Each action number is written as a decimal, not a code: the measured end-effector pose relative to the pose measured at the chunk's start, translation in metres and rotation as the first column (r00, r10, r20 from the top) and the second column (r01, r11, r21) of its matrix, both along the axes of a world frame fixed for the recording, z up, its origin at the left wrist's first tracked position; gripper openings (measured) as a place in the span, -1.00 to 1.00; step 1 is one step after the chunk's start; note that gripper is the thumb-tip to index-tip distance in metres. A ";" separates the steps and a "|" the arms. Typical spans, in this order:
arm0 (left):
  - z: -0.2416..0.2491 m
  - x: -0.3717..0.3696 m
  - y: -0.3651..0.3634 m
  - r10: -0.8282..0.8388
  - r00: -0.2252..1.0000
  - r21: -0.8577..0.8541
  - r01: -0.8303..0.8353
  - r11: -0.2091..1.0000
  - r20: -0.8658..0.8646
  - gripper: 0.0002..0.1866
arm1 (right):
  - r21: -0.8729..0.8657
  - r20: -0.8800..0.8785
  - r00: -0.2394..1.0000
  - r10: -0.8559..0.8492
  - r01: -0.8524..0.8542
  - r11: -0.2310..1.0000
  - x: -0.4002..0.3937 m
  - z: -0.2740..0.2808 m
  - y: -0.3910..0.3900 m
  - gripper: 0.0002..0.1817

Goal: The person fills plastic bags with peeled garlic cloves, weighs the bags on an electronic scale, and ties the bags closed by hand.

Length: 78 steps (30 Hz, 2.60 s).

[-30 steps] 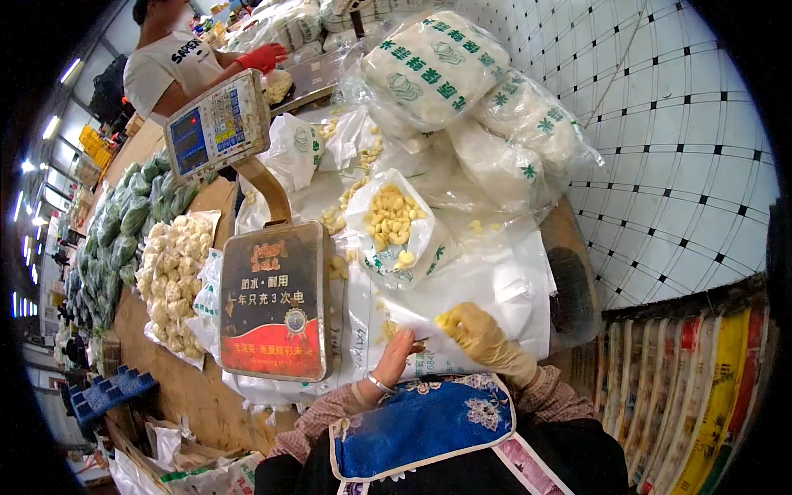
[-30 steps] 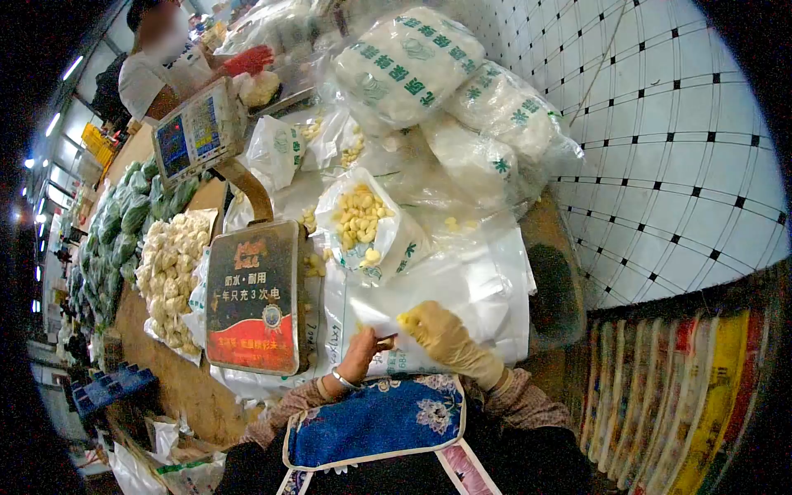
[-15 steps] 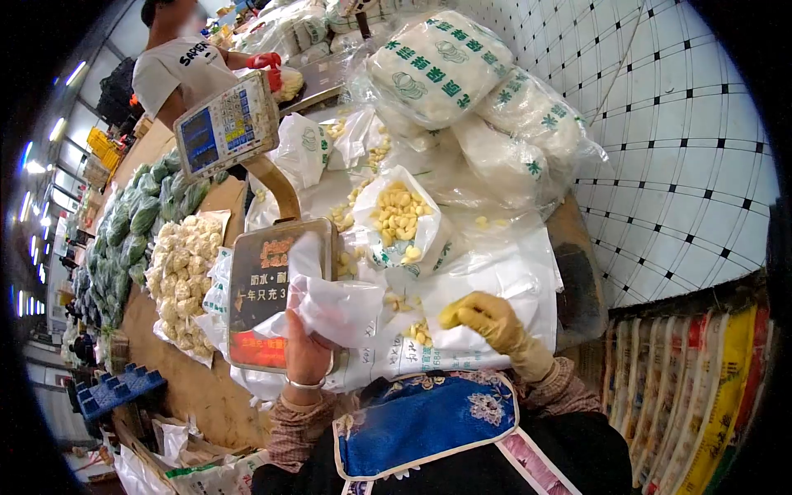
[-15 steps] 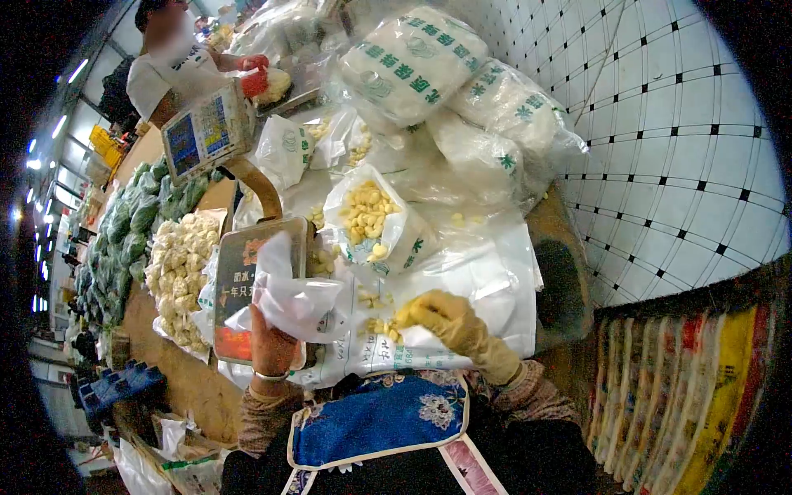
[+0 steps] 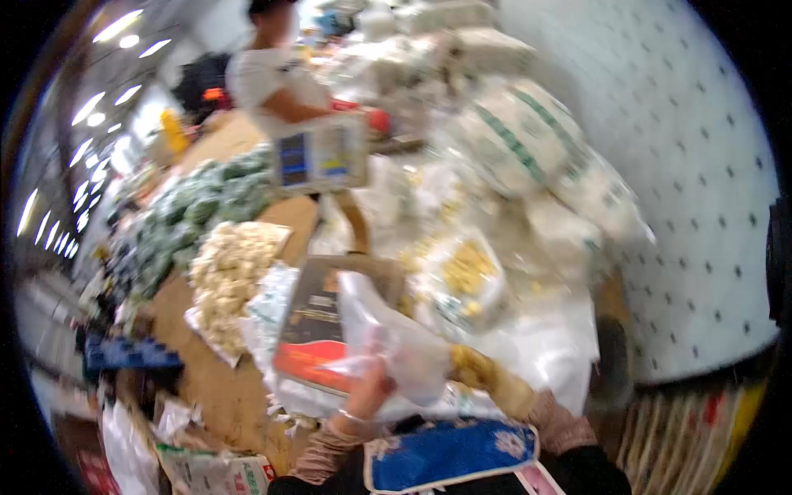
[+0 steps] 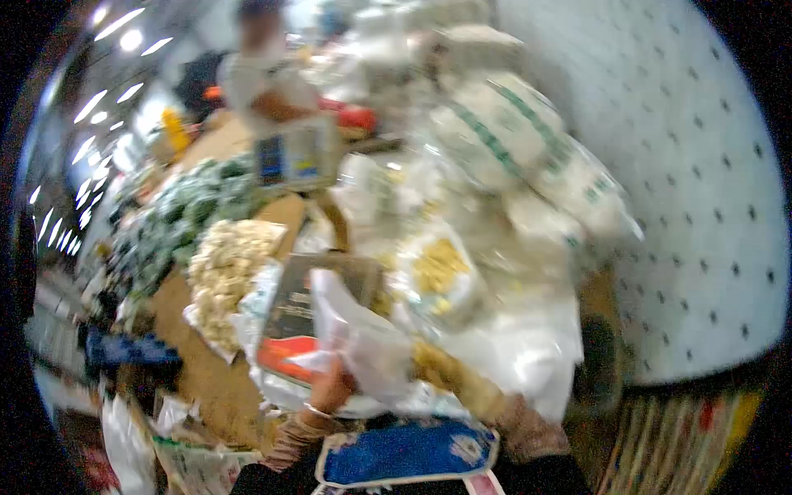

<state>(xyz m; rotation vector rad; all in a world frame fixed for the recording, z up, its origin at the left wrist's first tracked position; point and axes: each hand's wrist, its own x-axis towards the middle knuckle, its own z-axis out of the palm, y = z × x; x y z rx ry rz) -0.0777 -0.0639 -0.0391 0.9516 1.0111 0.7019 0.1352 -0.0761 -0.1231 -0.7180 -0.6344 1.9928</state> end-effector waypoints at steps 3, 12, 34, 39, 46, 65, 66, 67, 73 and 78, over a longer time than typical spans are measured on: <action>-0.033 -0.006 -0.002 -0.124 0.990 0.025 0.123 0.992 0.072 -0.50 | 0.060 -0.033 0.962 -0.270 0.272 0.960 0.011 0.000 0.011 -0.93; 0.005 -0.022 -0.003 0.379 0.925 0.309 -0.369 0.877 0.029 -0.88 | 0.204 0.183 0.773 -0.607 0.574 0.793 0.034 0.013 0.001 -0.91; -0.005 0.000 -0.035 0.108 0.905 0.741 0.263 0.618 -0.412 -0.84 | 0.502 0.466 0.794 -0.390 0.125 0.855 -0.008 0.025 -0.014 -0.85; 0.000 -0.001 -0.040 0.042 0.802 0.564 0.381 0.733 -0.596 -0.73 | 0.585 0.566 0.782 -0.260 -0.159 0.795 -0.038 0.006 -0.026 -0.83; -0.024 -0.050 -0.018 0.554 0.635 0.796 0.168 0.582 -0.539 -0.90 | 0.458 0.339 0.697 -0.632 0.464 0.758 0.022 -0.010 -0.007 -0.80; 0.016 -0.101 0.029 0.601 0.698 0.921 0.286 0.264 -0.389 -0.68 | 0.694 0.655 0.005 -0.756 -0.398 0.599 -0.067 0.080 0.002 -0.45; 0.020 -0.115 0.030 0.640 0.655 0.916 0.266 0.301 -0.401 -0.72 | 0.634 0.600 -0.151 -0.786 -0.509 0.582 -0.056 0.052 0.013 -0.46; 0.023 -0.127 0.031 0.675 0.611 0.909 0.245 0.336 -0.414 -0.75 | 0.554 0.512 -0.294 -0.807 -0.606 0.571 -0.044 0.037 0.022 -0.47; 0.030 -0.158 0.022 0.141 0.535 0.468 0.546 0.695 -0.833 -0.75 | 0.786 0.361 -0.209 -0.909 -0.456 0.418 -0.031 0.072 0.044 -0.49; 0.029 -0.161 0.030 -0.335 0.819 0.338 0.185 0.923 0.466 -0.50 | 0.578 0.545 -0.111 -0.831 -0.668 0.469 -0.052 0.046 0.042 -0.62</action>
